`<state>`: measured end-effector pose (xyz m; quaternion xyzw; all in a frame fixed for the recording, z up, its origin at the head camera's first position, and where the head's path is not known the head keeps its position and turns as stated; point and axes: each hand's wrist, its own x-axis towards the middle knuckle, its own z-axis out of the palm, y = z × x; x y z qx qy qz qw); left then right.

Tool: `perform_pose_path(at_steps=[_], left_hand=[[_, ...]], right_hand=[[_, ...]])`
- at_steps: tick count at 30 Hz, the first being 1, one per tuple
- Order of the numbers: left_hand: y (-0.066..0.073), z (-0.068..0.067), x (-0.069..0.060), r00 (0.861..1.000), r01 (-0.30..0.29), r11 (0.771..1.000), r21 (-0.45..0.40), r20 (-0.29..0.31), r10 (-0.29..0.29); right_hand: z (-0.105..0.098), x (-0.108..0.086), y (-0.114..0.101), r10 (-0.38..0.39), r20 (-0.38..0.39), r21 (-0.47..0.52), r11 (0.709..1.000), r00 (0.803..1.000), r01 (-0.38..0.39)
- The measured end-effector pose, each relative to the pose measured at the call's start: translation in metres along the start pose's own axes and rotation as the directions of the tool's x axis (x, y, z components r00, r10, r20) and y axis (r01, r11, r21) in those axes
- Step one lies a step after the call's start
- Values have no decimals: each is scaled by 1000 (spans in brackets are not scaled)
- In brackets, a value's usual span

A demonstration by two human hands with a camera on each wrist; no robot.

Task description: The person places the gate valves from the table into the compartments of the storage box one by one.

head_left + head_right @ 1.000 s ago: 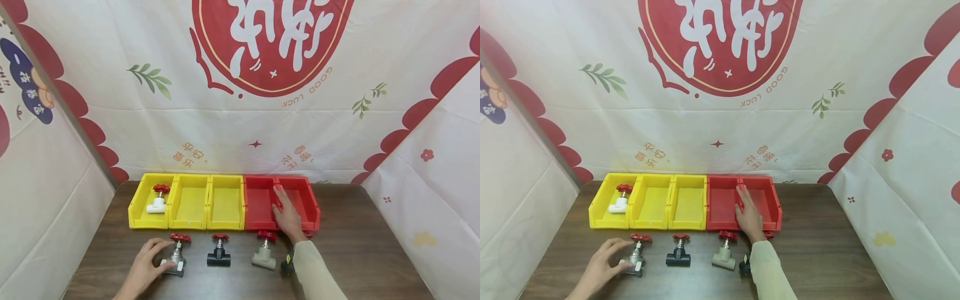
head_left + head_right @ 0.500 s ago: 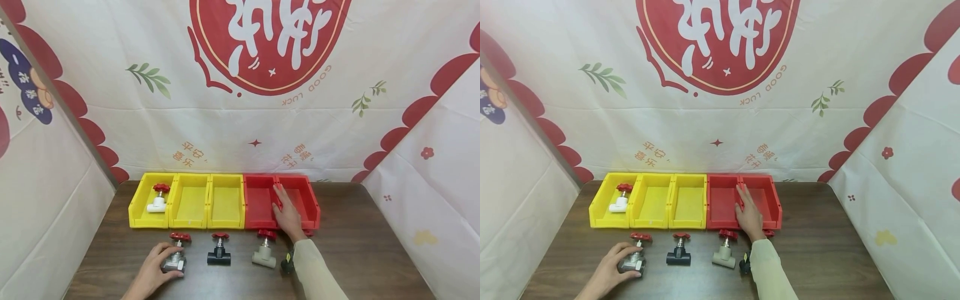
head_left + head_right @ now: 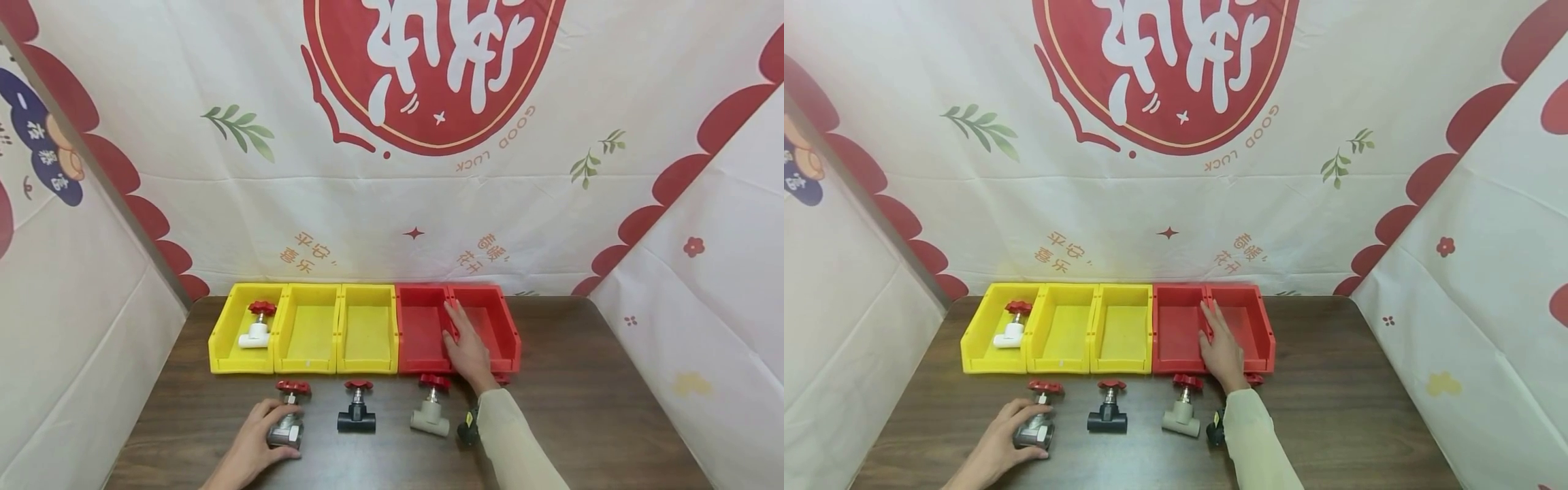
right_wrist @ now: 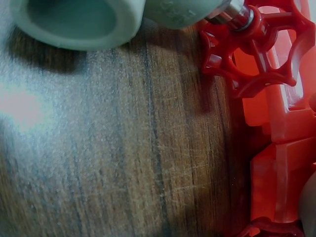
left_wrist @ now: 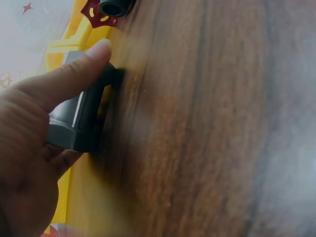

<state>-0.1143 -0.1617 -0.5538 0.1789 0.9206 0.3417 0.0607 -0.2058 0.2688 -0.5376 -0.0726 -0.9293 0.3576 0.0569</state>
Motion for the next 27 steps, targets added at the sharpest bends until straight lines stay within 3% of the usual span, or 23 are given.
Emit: perform_pose_path(at_steps=[5, 11, 27], left_hand=[[-2, -2, 1, 998, -45, 999, -9, 37, 45], [-4, -2, 2, 996, -78, 997, -5, 31, 78], [-4, -1, 1, 997, -74, 997, -10, -5, 73]], right_hand=[[0, -1, -1, 7, 5, -2, 1000, 1000, -7], [0, 0, -1, 19, 7, -7, 1000, 1000, -19], [-1, 0, -3, 17, 9, -20, 1000, 1000, -17]])
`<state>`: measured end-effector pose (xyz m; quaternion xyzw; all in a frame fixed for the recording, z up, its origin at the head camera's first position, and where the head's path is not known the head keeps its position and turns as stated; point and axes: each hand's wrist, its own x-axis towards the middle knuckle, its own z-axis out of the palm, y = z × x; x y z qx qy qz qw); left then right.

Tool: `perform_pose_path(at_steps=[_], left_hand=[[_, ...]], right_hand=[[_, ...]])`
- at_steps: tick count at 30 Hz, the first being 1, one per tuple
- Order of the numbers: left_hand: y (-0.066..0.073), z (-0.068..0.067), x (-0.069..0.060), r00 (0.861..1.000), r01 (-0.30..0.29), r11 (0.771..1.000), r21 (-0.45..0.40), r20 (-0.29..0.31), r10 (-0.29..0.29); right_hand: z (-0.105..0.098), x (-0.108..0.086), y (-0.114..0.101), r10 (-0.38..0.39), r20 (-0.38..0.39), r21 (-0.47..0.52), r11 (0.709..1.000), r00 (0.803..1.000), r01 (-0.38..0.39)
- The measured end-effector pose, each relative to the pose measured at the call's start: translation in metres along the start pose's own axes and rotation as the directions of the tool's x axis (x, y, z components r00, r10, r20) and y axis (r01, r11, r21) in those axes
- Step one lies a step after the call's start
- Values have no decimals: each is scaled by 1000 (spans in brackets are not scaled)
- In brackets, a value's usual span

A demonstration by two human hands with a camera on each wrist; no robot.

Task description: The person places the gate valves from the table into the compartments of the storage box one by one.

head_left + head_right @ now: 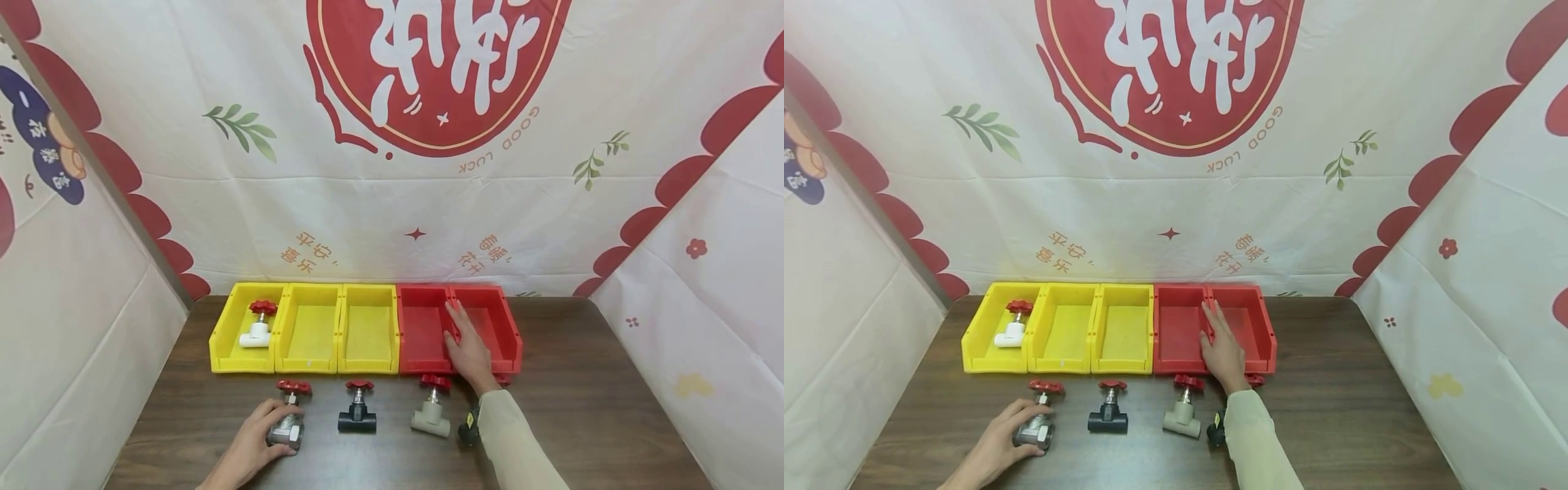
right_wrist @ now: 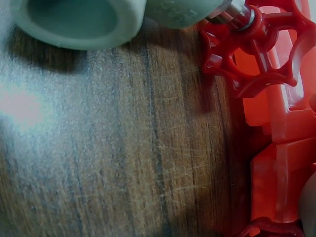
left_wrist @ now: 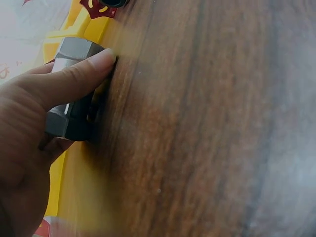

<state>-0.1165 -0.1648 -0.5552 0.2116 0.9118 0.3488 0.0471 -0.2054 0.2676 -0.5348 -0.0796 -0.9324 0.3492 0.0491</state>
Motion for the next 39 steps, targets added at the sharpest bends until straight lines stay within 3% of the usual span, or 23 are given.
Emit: perform_pose_path(at_steps=[8, 15, 30, 39], left_hand=[[3, 0, -1, 999, -26, 999, 42, -22, 27], [7, -2, -1, 1000, 23, 999, 47, 21, -24], [9, -1, -2, 1000, 17, 997, 78, 21, -18], [7, -1, -2, 998, -38, 995, 94, -36, 41]], right_hand=[[0, 3, -1, 16, 11, -18, 1000, 1000, -16], [2, 3, 0, 20, 11, -12, 1000, 1000, -20], [0, 3, -1, 16, 11, -20, 1000, 1000, -16], [0, 3, -1, 18, 12, -22, 1000, 1000, -17]])
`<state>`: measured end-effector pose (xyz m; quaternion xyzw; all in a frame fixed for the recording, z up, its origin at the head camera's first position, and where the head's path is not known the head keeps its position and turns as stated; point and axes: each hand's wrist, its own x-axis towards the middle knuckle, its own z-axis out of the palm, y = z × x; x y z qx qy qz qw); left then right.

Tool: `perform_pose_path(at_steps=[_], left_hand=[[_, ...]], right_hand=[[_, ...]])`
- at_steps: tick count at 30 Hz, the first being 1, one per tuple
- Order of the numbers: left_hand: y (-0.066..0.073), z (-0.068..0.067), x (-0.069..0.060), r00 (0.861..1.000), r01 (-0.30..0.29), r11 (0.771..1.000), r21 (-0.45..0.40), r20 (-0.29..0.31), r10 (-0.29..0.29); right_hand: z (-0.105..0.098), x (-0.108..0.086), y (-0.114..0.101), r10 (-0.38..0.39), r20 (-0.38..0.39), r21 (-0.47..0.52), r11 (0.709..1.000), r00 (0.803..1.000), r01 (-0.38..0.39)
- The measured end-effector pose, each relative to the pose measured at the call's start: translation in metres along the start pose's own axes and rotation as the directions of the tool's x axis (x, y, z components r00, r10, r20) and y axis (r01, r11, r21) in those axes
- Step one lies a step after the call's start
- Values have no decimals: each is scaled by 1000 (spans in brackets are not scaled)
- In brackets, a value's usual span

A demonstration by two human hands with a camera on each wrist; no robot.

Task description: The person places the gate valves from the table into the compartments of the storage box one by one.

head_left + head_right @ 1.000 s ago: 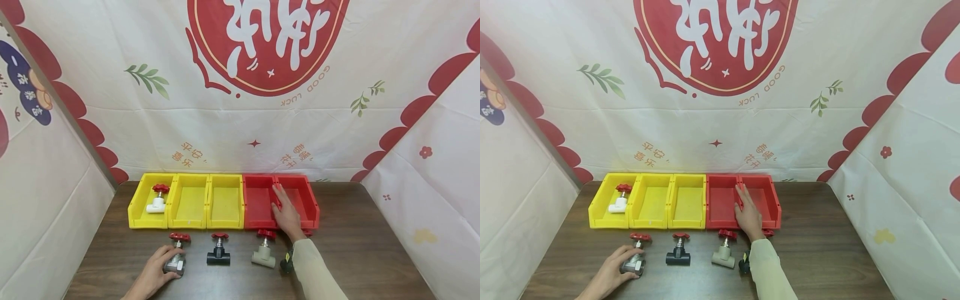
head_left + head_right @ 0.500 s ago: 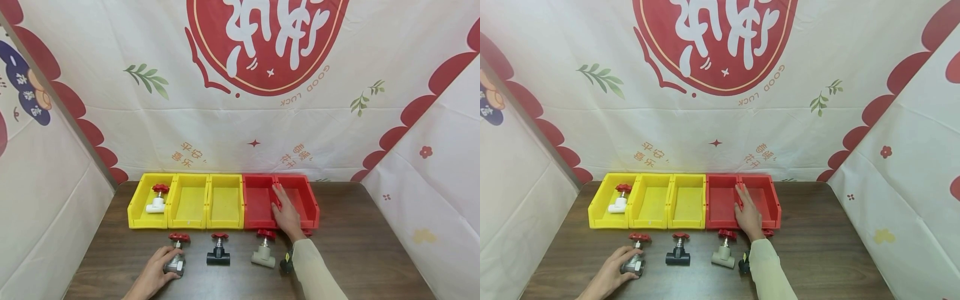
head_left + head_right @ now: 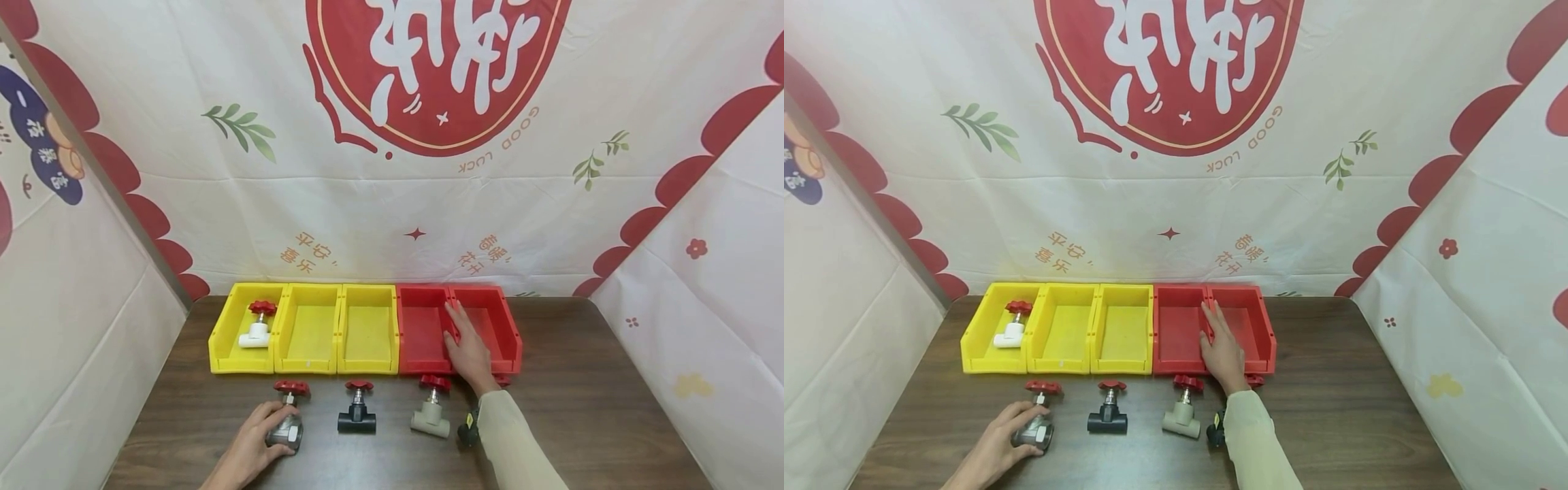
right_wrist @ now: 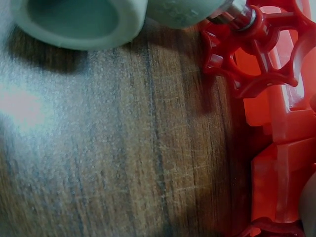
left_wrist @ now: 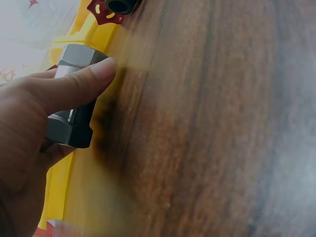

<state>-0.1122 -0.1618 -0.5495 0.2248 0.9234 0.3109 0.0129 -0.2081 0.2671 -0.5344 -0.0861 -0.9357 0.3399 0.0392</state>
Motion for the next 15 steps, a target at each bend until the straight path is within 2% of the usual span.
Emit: perform_pose_path(at_steps=[11, 15], left_hand=[[5, -5, 4, 1000, 20, 1000, -11, 20, -20], [7, -8, 6, 1000, -6, 1000, -16, -11, 6]], right_hand=[[0, -2, -1, 11, 0, 21, 1000, 1000, -11], [-1, -2, -1, 11, 1, 29, 1000, 1000, -11]])
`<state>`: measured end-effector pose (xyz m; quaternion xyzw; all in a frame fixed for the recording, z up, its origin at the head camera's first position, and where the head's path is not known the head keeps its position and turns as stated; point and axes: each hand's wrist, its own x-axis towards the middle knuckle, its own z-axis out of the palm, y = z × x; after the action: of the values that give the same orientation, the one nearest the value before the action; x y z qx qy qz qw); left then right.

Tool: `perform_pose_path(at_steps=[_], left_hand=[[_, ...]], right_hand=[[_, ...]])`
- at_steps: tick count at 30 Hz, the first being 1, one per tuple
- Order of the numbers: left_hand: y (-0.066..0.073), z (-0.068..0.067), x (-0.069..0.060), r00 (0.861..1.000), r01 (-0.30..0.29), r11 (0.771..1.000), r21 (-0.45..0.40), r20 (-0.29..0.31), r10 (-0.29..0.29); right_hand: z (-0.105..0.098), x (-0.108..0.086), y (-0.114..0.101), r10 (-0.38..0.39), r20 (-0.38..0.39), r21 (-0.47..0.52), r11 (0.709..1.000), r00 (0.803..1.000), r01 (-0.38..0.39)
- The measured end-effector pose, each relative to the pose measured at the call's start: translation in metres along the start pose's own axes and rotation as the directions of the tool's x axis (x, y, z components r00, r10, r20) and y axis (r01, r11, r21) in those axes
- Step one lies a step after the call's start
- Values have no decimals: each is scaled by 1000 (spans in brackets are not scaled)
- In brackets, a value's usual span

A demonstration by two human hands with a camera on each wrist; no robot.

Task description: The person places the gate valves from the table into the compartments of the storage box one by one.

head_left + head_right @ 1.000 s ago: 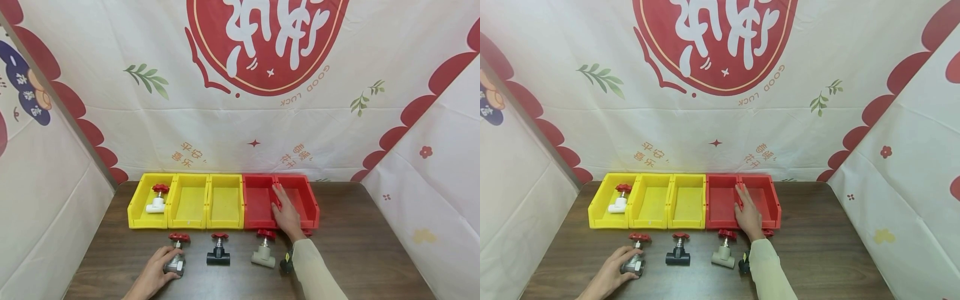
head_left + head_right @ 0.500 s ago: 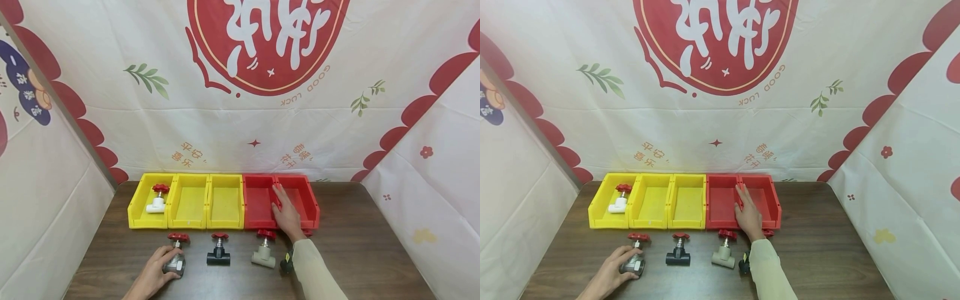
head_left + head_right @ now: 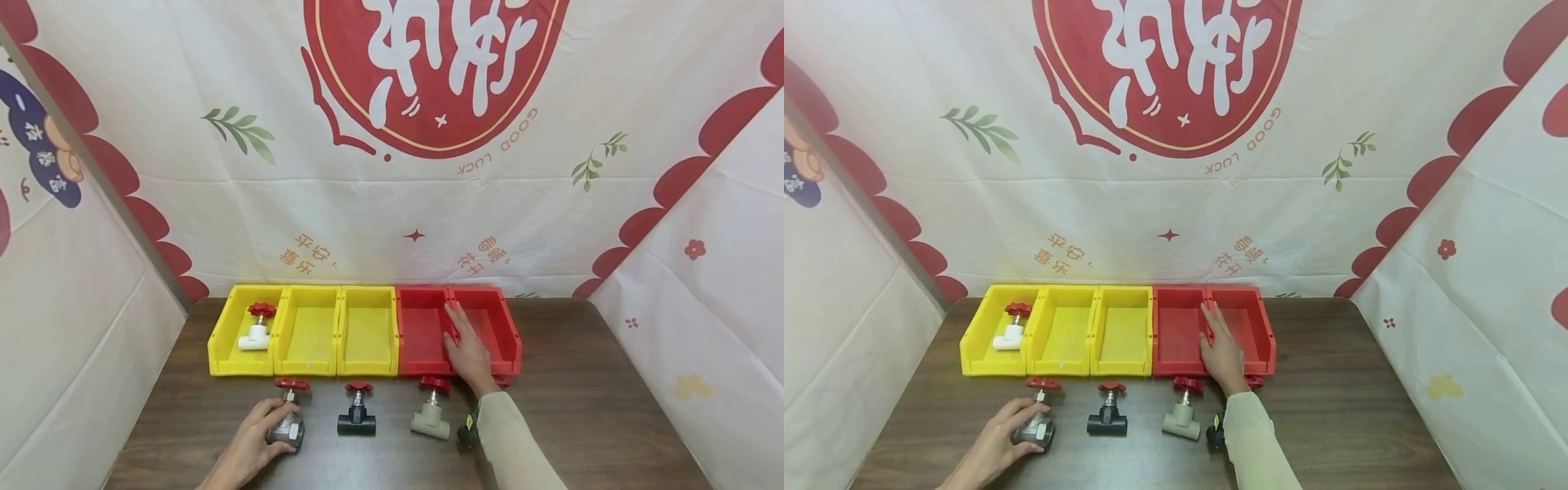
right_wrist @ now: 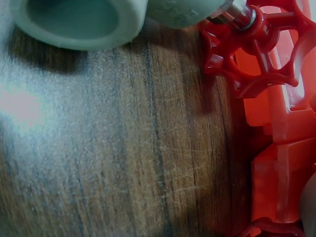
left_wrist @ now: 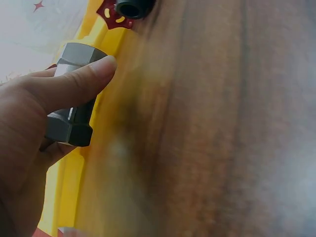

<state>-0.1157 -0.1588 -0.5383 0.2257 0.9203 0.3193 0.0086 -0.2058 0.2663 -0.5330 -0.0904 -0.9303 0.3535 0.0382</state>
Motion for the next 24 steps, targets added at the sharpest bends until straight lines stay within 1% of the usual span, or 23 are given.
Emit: perform_pose_path(at_steps=[2, 4, 6, 8, 11, 13, 14, 21, 24], left_hand=[[1, -1, 1, 999, -33, 999, 8, -38, 33], [1, -2, 3, 992, -85, 996, 6, -89, 85], [1, -4, 5, 981, -135, 991, 14, -139, 136], [0, -5, 7, 965, -190, 982, 25, -182, 191], [0, -8, 11, 946, -236, 971, 36, -220, 238], [0, -9, 14, 938, -255, 966, 41, -230, 257], [0, -10, 15, 937, -259, 965, 39, -233, 261], [2, -17, 30, 936, -272, 961, 57, -216, 278], [1, -20, 37, 932, -291, 955, 53, -209, 295]], right_hand=[[-1, 0, 0, -2, 2, 2, 1000, 1000, 2], [0, 0, 0, -2, 3, 4, 1000, 1000, 2], [0, 0, 0, 0, 2, 9, 1000, 1000, 0], [1, 0, 1, 1, -5, 13, 1000, 1000, 0], [1, 0, 2, -1, -13, 11, 1000, 1000, 2], [2, 1, 3, -3, -18, 10, 1000, 1000, 4], [2, 1, 3, -5, -17, 8, 1000, 1000, 5], [1, 0, 3, -12, -13, 14, 1000, 1000, 12], [1, 1, 2, -8, -9, 13, 1000, 1000, 8]])
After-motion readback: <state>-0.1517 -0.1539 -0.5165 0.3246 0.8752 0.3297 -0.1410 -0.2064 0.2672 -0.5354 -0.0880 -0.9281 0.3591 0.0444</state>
